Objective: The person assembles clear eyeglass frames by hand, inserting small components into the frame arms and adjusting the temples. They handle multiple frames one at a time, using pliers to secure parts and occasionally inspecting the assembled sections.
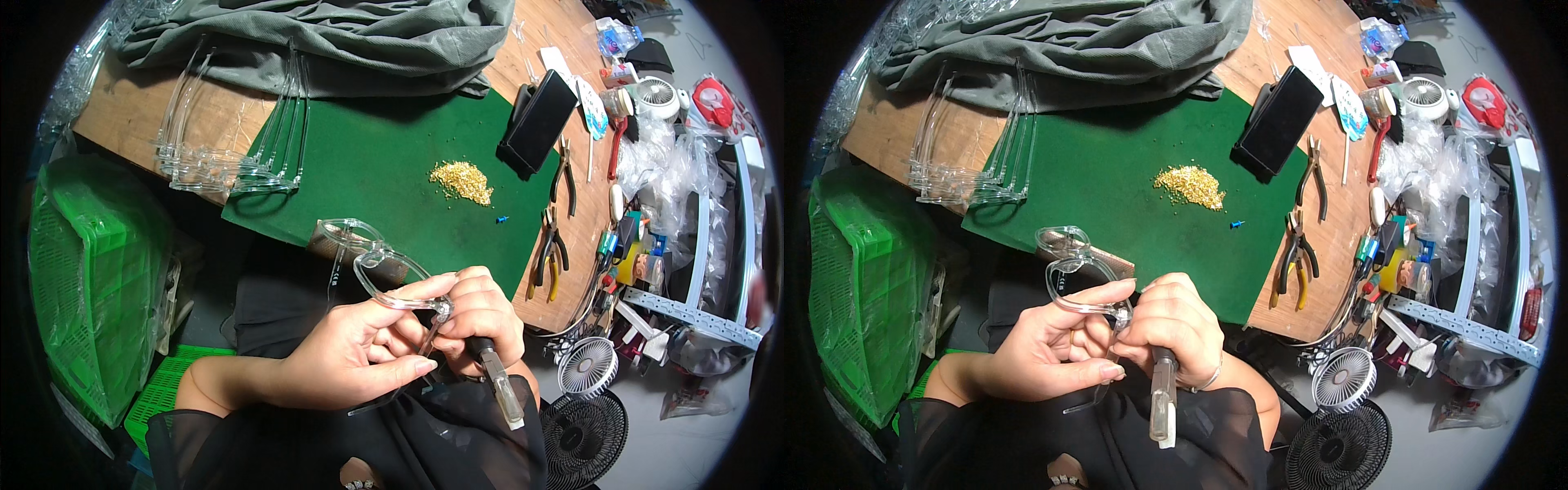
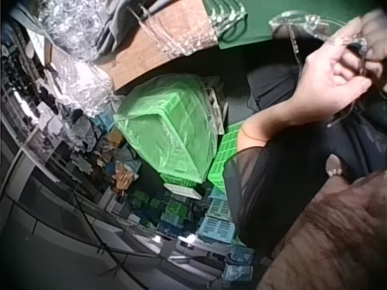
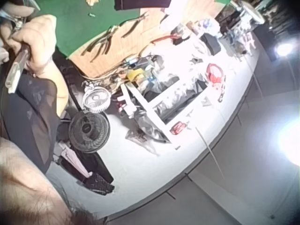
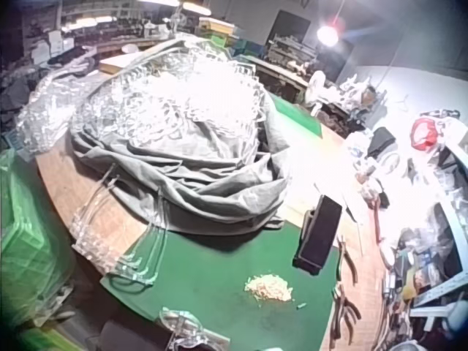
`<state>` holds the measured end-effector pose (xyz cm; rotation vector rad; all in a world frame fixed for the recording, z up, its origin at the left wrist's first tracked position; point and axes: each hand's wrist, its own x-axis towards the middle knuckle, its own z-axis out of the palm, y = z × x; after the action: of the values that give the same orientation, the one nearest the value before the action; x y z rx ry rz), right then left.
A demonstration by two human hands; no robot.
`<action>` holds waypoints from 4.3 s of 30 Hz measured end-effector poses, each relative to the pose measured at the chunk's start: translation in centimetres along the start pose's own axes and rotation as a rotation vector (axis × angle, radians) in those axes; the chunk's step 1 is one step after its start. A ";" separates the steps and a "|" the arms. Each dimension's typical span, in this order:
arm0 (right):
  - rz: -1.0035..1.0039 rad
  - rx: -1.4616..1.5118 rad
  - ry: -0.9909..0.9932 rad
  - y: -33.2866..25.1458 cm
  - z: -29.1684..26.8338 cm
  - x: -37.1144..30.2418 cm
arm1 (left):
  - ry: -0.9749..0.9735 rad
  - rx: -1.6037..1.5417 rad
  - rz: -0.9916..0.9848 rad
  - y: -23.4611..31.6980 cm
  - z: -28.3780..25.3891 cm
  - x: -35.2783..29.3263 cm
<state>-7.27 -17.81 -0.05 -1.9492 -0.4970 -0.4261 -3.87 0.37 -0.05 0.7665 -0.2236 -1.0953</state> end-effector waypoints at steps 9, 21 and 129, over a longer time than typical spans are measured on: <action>0.024 -0.011 0.010 -0.3 -0.9 -0.2 | 0.021 0.046 -0.007 0.6 0.0 -0.2; 0.565 -0.043 -0.690 -1.6 -4.1 -0.4 | 0.022 0.060 0.000 0.5 -0.1 -0.2; -0.046 0.256 0.085 0.9 1.0 -0.2 | 0.058 0.026 0.129 -0.6 0.8 -0.6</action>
<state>-6.85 -17.31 -1.22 -1.6696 -0.5159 -0.4495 -4.95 0.39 0.23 0.7957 -0.2352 -0.9485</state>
